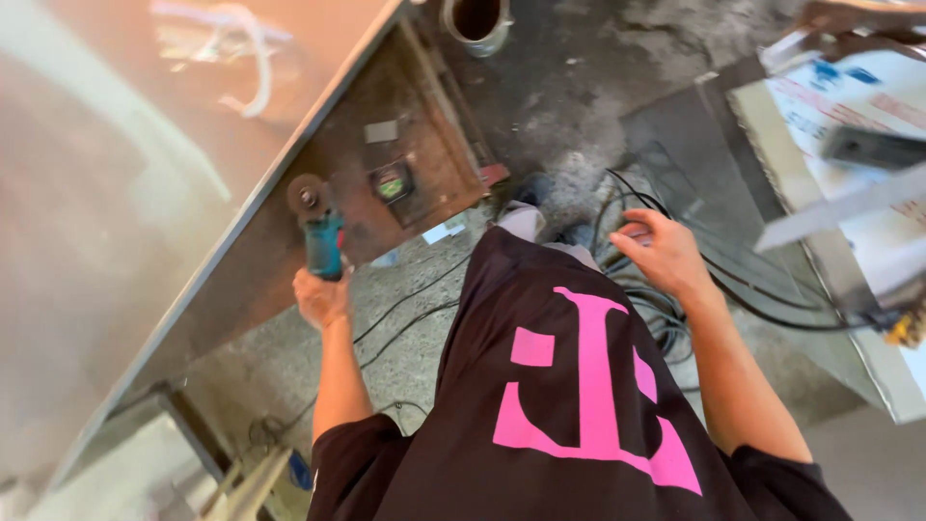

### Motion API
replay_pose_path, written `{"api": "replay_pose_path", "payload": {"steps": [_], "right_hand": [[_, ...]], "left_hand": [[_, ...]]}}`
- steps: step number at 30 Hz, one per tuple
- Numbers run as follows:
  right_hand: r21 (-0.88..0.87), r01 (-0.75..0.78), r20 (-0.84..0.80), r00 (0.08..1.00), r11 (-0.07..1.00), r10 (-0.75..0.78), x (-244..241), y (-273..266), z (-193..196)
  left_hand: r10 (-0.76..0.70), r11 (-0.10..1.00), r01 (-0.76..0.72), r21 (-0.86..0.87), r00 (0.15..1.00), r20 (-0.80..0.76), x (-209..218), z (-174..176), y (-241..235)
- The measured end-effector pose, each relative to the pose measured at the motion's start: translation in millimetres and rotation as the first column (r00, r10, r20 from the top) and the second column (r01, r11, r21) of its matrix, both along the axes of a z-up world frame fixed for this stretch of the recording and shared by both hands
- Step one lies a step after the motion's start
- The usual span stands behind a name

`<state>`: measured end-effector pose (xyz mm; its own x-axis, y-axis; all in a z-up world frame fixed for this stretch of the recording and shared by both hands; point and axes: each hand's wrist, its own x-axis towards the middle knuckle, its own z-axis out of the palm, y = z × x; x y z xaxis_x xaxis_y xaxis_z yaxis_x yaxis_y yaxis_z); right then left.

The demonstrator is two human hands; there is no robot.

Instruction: Measuring, clamping, and grinding a metal piece for fabrication.

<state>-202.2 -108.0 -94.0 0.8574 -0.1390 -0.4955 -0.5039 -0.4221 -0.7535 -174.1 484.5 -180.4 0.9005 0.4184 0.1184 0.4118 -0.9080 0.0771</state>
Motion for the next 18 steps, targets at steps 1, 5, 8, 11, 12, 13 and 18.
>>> {"api": "replay_pose_path", "payload": {"steps": [1,5,8,11,12,13,18], "right_hand": [[-0.043,-0.053,0.021,0.998,0.998,0.054,3.4,1.6,0.3],[-0.056,0.034,-0.048,0.998,0.998,-0.037,-7.2,4.0,3.5],[-0.02,0.052,-0.07,0.996,0.998,-0.053,-24.5,5.7,-0.8],[-0.037,0.043,-0.071,0.996,0.998,-0.045,-30.7,12.1,2.0],[-0.034,0.056,-0.09,0.994,0.998,-0.059,-33.0,13.0,0.7],[-0.025,0.068,-0.114,0.991,0.997,-0.07,-37.1,17.0,-1.1],[0.023,0.104,-0.138,0.985,0.994,-0.099,-43.8,18.7,0.4]], "left_hand": [[-0.018,0.999,0.017,0.038,1.0,0.017,0.1,-11.5,10.7],[-0.134,0.991,0.135,-0.006,0.989,0.054,1.4,-30.5,35.3],[-0.162,0.986,0.163,0.032,0.986,-0.039,5.2,-38.9,46.3],[-0.133,0.99,0.137,0.045,0.987,-0.088,3.2,-40.4,49.4],[-0.126,0.99,0.131,0.05,0.987,-0.099,5.7,-41.2,47.7],[-0.116,0.99,0.124,0.06,0.987,-0.114,4.6,-38.8,49.8],[-0.158,0.985,0.165,0.04,0.976,-0.15,10.5,-24.4,50.6]]}}
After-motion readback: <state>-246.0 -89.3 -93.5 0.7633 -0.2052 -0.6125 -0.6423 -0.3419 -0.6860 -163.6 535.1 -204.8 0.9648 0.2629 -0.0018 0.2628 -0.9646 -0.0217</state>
